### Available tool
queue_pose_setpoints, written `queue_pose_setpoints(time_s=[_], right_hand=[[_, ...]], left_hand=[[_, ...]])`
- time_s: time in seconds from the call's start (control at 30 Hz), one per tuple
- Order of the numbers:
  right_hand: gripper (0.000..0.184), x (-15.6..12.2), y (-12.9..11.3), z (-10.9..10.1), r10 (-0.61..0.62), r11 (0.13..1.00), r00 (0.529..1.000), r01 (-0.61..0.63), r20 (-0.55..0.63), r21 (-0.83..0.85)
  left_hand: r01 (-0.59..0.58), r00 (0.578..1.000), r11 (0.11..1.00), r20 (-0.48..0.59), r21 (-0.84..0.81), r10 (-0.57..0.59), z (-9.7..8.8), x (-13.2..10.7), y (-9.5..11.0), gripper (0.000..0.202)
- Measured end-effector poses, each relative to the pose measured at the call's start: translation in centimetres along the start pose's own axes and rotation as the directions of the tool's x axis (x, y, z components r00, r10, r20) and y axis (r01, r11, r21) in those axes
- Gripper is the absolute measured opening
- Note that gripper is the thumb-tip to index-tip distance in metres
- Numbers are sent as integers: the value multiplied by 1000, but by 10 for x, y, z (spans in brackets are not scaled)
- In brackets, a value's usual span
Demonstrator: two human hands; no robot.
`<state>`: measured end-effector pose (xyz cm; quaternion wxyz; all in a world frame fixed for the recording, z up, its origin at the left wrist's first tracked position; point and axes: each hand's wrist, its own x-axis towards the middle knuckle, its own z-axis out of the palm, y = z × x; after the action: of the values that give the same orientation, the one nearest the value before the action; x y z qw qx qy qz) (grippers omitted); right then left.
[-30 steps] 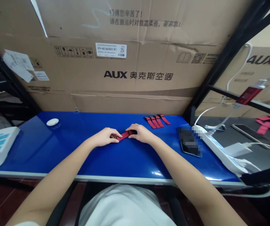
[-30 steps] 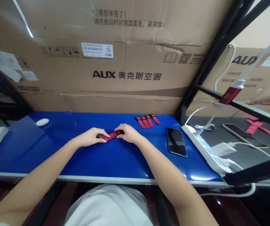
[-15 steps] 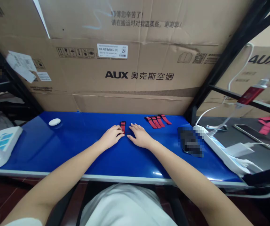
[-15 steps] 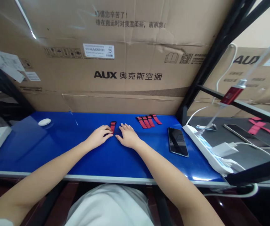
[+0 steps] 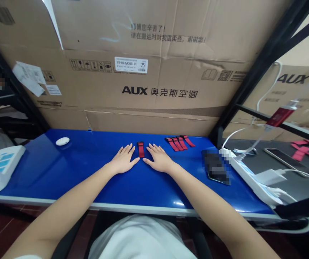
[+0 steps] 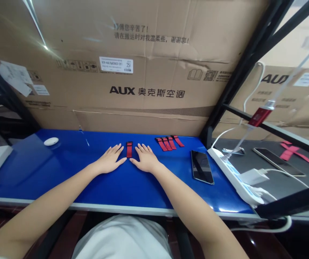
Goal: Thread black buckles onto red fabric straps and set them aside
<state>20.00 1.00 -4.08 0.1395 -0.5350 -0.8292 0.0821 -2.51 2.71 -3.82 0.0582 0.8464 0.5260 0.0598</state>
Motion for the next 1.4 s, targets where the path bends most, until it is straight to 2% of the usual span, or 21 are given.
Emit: queue_pose_setpoints(time_s=[0.53,0.83,1.13,1.27,1.4], right_hand=[[80,1,0,1,-8,1000,1000,8,-9,17],[81,0,0,0,-3,1000,1000,3,2,12],[79,1,0,1,-15,1000,1000,15,-19,2],[68,-1,0,0,-52,999,996,52,-66,-7],[35,-5,-1,-8,-154,984,978,164,-142,64]], left_hand=[[-19,999,999,-34,-38,18,3,1,-2,80],[-2,1000,1000,10,6,2,-1,-1,2,82],[-18,999,1000,-31,-25,17,4,1,-2,81],[-58,995,997,-84,-49,53,4,-1,-1,71],[-210,969,974,-153,-83,196,-1,-3,6,50]])
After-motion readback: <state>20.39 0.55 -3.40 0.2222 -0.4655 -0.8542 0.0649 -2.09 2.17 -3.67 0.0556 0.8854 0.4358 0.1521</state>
